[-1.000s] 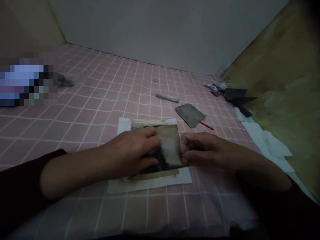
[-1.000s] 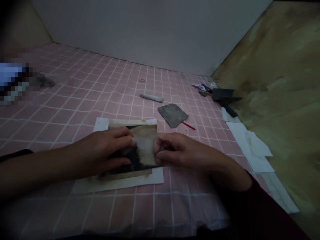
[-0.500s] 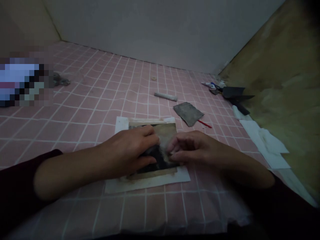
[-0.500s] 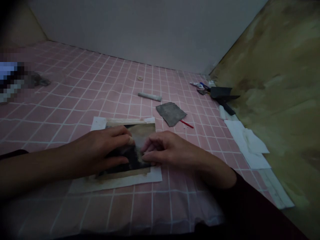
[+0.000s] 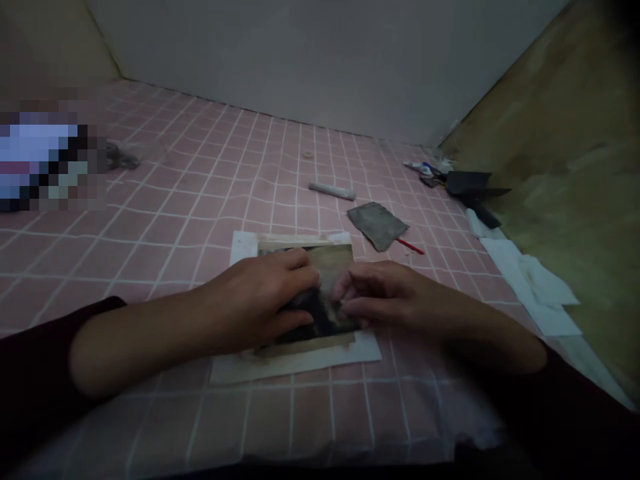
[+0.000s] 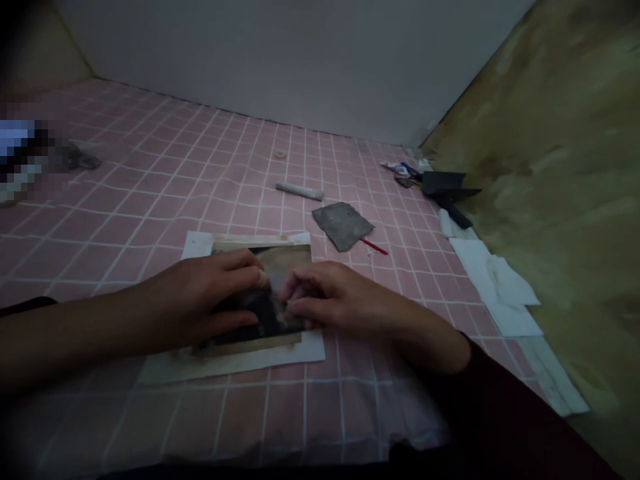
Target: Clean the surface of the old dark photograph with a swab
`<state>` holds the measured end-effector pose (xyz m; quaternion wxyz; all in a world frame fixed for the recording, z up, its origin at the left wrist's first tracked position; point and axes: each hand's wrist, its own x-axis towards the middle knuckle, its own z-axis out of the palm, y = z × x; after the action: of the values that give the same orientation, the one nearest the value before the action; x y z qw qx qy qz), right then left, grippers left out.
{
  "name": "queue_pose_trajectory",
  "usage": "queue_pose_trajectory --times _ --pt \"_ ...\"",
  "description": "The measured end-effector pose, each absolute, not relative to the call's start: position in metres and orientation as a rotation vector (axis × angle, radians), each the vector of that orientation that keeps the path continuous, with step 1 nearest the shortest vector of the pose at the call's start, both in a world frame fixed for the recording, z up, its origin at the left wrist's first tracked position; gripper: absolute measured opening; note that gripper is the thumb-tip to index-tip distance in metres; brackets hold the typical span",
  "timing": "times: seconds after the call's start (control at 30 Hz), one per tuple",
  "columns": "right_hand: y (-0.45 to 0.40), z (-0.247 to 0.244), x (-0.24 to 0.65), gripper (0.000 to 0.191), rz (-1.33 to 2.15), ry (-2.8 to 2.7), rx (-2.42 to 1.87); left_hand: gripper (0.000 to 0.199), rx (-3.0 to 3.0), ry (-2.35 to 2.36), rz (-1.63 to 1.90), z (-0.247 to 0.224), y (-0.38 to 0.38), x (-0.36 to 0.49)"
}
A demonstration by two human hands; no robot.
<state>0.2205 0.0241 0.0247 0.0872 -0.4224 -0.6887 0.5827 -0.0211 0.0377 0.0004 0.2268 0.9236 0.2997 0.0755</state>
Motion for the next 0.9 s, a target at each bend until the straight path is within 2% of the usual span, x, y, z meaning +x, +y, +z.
queue_pose_trajectory --times 0.1,0.27,0.43,0.67,0.9 --pt "0.026 0.03 0.226 0.004 1.731 -2.116 -1.341 0.018 2.545 0.812 0.212 0.0 0.037 -0.021" --pt "0.024 0.025 0.221 0.017 1.807 -2.013 -1.262 0.017 2.54 0.823 0.21 0.0 0.037 -0.022" --pt "0.025 0.028 0.225 0.006 1.831 -2.037 -1.325 0.018 2.546 0.815 0.211 0.002 0.038 -0.021" --pt "0.024 0.021 0.219 0.018 1.901 -1.916 -1.261 0.018 2.544 0.824 0.209 0.001 0.037 -0.021" --pt "0.026 0.023 0.227 0.012 1.896 -1.872 -1.36 0.019 2.55 0.818 0.196 0.002 0.037 -0.021"
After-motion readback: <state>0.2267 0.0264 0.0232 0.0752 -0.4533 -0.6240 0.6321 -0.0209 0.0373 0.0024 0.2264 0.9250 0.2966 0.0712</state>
